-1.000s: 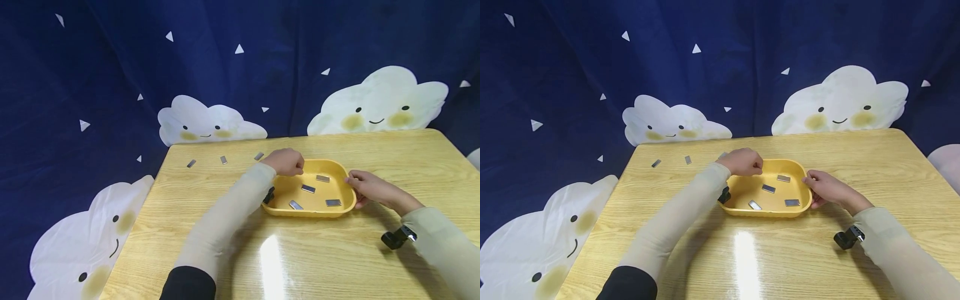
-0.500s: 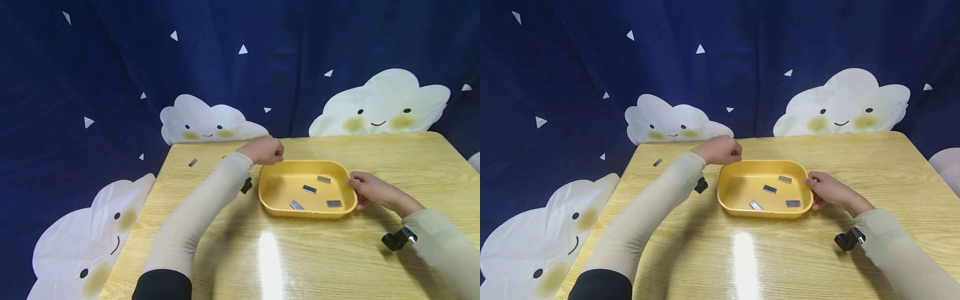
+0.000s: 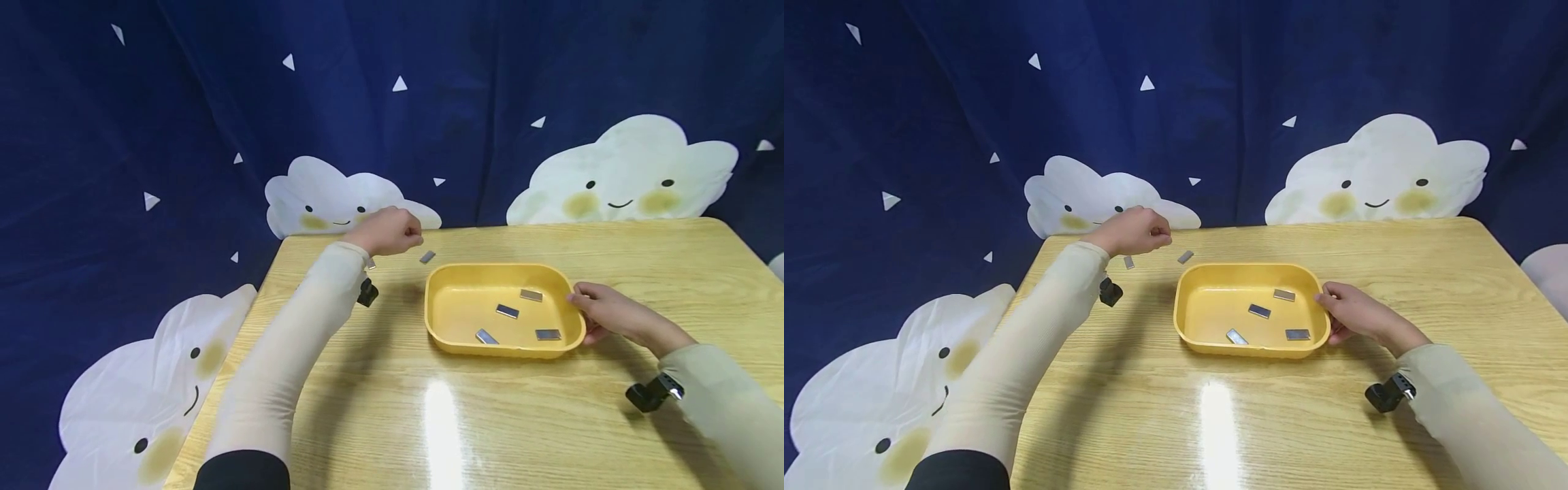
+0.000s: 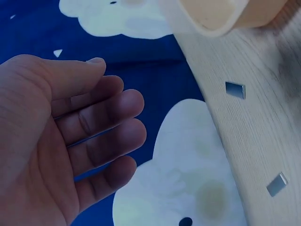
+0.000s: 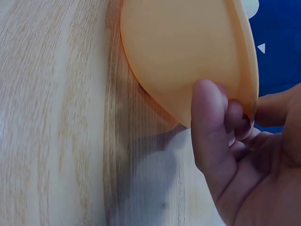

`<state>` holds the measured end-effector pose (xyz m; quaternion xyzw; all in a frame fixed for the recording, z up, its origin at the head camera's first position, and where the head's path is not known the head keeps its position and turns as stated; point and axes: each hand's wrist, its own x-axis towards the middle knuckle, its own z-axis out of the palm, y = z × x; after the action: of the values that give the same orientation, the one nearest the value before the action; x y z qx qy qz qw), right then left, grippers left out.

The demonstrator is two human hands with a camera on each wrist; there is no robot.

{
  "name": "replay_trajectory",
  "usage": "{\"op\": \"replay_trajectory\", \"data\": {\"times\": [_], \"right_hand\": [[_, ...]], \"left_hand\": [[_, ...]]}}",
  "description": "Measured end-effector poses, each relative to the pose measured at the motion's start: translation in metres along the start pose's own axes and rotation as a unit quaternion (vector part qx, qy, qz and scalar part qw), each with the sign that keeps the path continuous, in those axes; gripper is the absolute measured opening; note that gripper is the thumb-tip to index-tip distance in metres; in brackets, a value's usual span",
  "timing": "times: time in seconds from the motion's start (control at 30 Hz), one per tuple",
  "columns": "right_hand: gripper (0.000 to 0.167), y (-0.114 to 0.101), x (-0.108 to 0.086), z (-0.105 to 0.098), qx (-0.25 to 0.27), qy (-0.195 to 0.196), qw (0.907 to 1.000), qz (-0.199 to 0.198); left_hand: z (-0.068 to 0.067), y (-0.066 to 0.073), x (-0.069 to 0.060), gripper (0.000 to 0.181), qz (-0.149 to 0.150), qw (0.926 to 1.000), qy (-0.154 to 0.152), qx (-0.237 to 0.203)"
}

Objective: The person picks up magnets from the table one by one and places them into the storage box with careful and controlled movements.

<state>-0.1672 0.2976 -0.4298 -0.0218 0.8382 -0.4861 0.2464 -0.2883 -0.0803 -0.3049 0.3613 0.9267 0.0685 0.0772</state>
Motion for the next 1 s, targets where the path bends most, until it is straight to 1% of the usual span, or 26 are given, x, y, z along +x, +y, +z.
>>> {"op": "replay_trajectory", "data": {"times": [0.17, 0.3, 0.43, 0.63, 0.73, 0.8, 0.93, 1.0], "right_hand": [[0.031, 0.001, 0.0, 0.0, 0.005, -0.002, 1.0, 0.0], [0.032, 0.002, 0.0, 0.0, 0.004, -0.005, 1.0, -0.001], [0.032, 0.004, -0.001, -0.001, 0.001, -0.003, 1.0, -0.002], [0.032, 0.005, 0.0, -0.001, 0.006, -0.004, 1.0, 0.001], [0.032, 0.006, 0.0, -0.001, 0.006, -0.005, 1.0, 0.001], [0.032, 0.006, -0.001, -0.001, 0.007, -0.004, 1.0, 0.001], [0.033, 0.005, -0.001, 0.0, 0.008, -0.003, 1.0, -0.004], [0.033, 0.005, -0.001, 0.0, 0.007, -0.003, 1.0, -0.006]], "left_hand": [[0.002, -0.009, -0.007, 0.034, -0.015, 0.9998, 0.004, 0.011], [0.01, -0.02, -0.012, 0.033, -0.027, 0.9996, 0.004, 0.011], [0.018, -0.031, -0.016, 0.03, -0.041, 0.9992, -0.001, -0.004], [0.027, -0.044, -0.021, 0.028, -0.074, 0.9965, -0.02, -0.033], [0.03, -0.049, -0.022, 0.025, -0.085, 0.9951, -0.03, -0.041], [0.031, -0.054, -0.025, 0.024, -0.093, 0.994, -0.031, -0.048], [0.036, -0.07, -0.032, 0.026, -0.118, 0.9908, -0.038, -0.055], [0.037, -0.079, -0.037, 0.025, -0.141, 0.9872, -0.049, -0.057]]}}
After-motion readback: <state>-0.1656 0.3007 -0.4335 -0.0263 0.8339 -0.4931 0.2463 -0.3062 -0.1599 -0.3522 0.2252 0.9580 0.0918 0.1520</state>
